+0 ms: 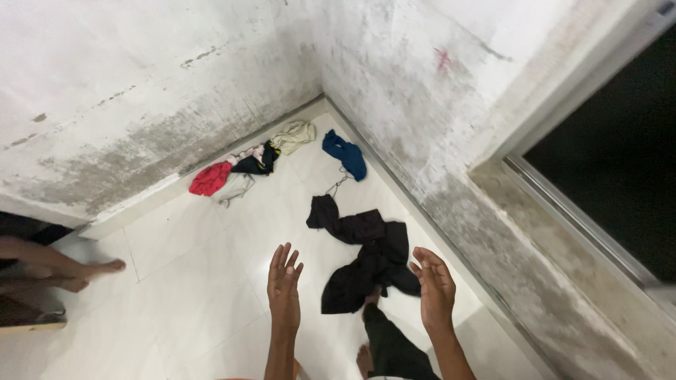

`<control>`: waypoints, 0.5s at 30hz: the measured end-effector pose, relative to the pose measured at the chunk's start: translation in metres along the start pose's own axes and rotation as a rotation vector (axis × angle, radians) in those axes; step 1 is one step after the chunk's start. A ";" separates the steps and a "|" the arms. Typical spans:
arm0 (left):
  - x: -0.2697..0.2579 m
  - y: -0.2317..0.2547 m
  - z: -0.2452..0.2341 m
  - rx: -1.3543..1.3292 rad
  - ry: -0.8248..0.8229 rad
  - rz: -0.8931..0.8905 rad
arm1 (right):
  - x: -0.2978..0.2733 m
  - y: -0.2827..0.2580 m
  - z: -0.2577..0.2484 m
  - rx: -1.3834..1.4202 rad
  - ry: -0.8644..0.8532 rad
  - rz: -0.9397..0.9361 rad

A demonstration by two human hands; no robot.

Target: The person picks up clothes from the floor and a bed, folds a red shirt, a white cloth, and a blue shirt by hand, and places the folded items onto a pile on the bed.

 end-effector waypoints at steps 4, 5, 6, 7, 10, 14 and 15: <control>0.045 -0.002 0.007 -0.029 0.040 0.008 | 0.047 0.019 0.043 0.056 -0.057 0.044; 0.055 -0.001 0.010 -0.031 0.053 0.022 | 0.061 0.022 0.053 0.043 -0.059 0.048; 0.066 0.004 0.010 -0.027 0.063 0.034 | 0.072 0.025 0.066 0.031 -0.054 0.054; 0.078 0.009 0.009 -0.023 0.072 0.045 | 0.082 0.027 0.081 0.020 -0.050 0.061; 0.116 0.020 0.008 -0.132 0.100 0.102 | 0.109 0.028 0.126 0.056 -0.165 0.028; 0.137 0.033 -0.010 -0.128 0.216 0.139 | 0.129 0.043 0.183 -0.009 -0.263 0.072; 0.140 0.036 -0.014 -0.124 0.241 0.155 | 0.135 0.048 0.199 -0.009 -0.297 0.073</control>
Point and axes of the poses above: each hand's wrist, its own x-axis towards the middle knuckle, its own z-axis out of the palm, y = z × x, the point moved 9 cm from there along x, towards the middle knuckle, and after that the axes turned 14 degrees about y, right-handed, at the moved point
